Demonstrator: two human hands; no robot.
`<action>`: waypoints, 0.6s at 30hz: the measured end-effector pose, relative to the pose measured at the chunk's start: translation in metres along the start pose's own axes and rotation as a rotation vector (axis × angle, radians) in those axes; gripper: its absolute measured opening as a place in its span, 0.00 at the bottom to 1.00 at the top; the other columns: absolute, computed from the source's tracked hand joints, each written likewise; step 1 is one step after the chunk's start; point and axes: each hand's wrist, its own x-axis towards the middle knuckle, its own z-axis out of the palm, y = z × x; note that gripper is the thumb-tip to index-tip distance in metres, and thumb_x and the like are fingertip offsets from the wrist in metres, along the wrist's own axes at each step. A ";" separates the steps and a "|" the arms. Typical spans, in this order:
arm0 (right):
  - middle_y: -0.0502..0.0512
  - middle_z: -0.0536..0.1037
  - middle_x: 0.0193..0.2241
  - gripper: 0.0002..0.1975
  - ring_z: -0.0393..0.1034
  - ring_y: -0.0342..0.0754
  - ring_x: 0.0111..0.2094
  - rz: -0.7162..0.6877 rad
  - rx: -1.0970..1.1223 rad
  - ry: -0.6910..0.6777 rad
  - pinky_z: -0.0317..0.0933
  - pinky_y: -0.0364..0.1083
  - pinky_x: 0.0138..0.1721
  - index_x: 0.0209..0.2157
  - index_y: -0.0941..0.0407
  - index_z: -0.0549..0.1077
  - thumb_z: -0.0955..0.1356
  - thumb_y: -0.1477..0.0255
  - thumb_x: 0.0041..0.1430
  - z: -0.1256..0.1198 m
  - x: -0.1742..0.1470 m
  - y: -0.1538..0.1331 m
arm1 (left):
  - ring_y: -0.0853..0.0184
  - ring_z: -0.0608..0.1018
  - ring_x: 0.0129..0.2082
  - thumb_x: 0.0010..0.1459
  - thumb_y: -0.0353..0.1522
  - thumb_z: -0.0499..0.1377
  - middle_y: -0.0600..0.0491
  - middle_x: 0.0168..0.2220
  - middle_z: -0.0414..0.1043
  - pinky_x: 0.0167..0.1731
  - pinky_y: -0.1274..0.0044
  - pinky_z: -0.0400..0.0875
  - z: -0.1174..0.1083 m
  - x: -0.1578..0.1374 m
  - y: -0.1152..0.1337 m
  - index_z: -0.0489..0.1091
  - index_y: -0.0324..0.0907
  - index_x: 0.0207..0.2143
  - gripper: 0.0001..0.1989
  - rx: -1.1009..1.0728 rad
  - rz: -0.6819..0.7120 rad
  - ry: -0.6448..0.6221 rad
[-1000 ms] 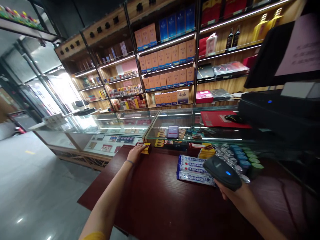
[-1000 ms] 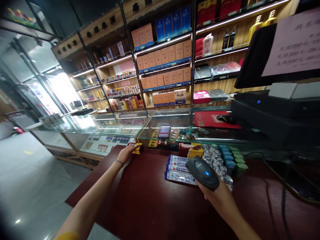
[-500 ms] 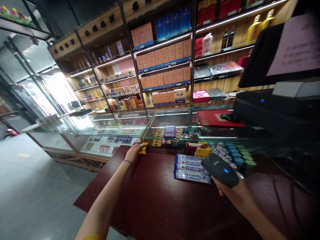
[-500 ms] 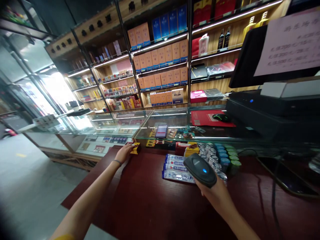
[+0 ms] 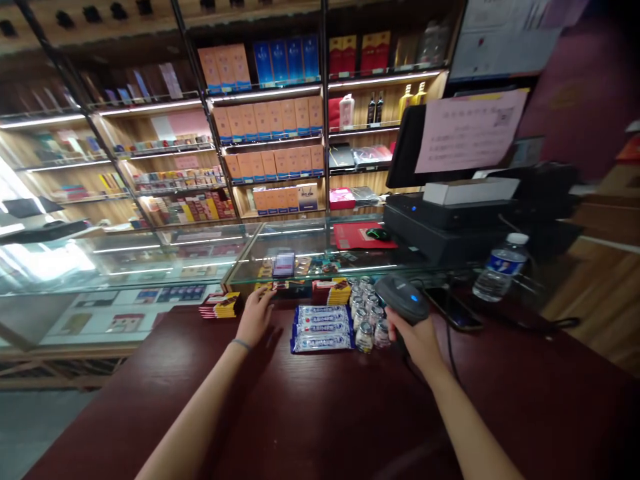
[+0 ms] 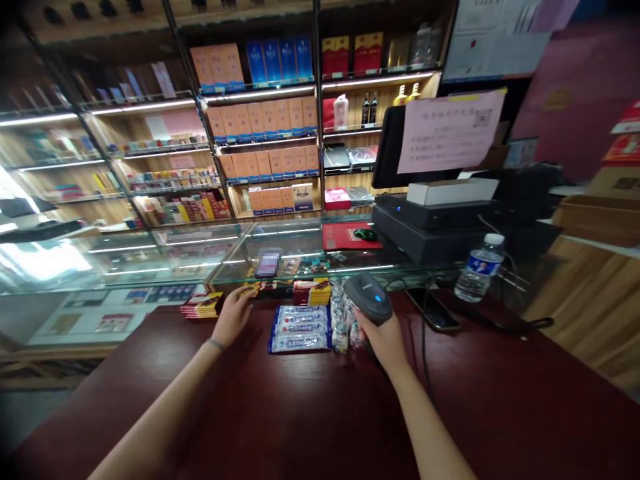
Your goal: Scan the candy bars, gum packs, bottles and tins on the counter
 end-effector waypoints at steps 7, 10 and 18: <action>0.48 0.68 0.13 0.22 0.64 0.45 0.18 0.027 -0.009 0.025 0.61 0.45 0.24 0.19 0.51 0.64 0.71 0.52 0.55 -0.011 0.007 0.001 | 0.53 0.66 0.63 0.62 0.25 0.54 0.43 0.62 0.63 0.63 0.55 0.65 0.055 0.026 0.102 0.67 0.46 0.60 0.24 -0.100 0.115 -0.027; 0.48 0.69 0.13 0.22 0.65 0.45 0.18 0.026 -0.033 0.040 0.61 0.45 0.25 0.19 0.52 0.64 0.71 0.53 0.55 -0.015 0.008 0.001 | 0.54 0.63 0.66 0.61 0.22 0.53 0.43 0.64 0.60 0.65 0.56 0.63 0.072 0.031 0.131 0.65 0.46 0.62 0.27 -0.122 0.187 -0.038; 0.48 0.69 0.13 0.21 0.65 0.46 0.18 0.039 -0.034 0.046 0.61 0.45 0.24 0.20 0.51 0.65 0.71 0.52 0.55 -0.017 0.009 0.005 | 0.51 0.55 0.71 0.58 0.18 0.50 0.43 0.68 0.58 0.67 0.50 0.52 0.087 0.050 0.155 0.54 0.48 0.69 0.38 0.041 0.212 -0.132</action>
